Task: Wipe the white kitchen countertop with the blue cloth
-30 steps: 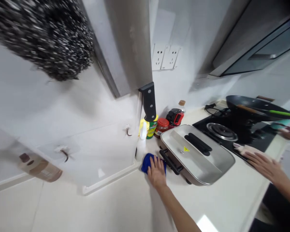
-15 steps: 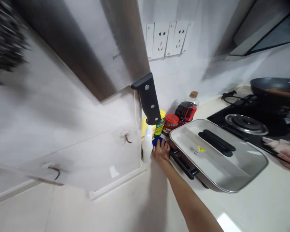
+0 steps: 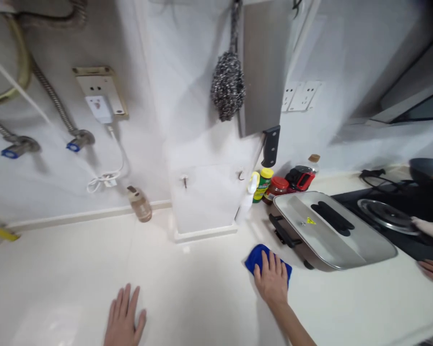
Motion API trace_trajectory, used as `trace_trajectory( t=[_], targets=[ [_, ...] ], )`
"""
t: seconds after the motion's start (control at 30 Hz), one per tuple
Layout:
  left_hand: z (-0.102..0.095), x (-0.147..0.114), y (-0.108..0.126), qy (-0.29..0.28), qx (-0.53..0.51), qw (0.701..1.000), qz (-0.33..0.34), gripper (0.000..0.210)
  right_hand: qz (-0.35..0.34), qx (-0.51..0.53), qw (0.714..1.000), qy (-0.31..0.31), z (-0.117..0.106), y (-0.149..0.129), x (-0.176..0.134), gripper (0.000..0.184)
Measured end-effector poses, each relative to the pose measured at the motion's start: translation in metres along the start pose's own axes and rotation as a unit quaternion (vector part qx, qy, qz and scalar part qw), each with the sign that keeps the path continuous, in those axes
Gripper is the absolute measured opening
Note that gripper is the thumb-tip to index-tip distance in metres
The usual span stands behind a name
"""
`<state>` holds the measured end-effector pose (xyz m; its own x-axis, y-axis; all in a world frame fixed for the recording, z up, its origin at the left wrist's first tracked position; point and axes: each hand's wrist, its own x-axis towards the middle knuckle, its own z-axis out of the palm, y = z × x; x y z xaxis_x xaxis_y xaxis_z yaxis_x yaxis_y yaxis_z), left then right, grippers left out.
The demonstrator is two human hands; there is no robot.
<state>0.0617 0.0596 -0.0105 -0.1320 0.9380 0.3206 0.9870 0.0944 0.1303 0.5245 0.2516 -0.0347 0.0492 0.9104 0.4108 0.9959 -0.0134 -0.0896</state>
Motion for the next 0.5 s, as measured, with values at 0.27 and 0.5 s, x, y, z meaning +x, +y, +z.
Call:
trace_trajectory(
  t=[0.27, 0.5],
  targets=[
    [0.001, 0.001, 0.001, 0.031, -0.021, 0.999, 0.011, 0.067, -0.085, 0.073, 0.989, -0.091, -0.067, -0.092, -0.13, 0.063],
    [0.009, 0.007, -0.001, 0.0, -0.049, 0.999, -0.003, 0.07, -0.21, 0.161, 0.949, -0.17, -0.112, -0.08, -0.179, 0.075]
  ],
)
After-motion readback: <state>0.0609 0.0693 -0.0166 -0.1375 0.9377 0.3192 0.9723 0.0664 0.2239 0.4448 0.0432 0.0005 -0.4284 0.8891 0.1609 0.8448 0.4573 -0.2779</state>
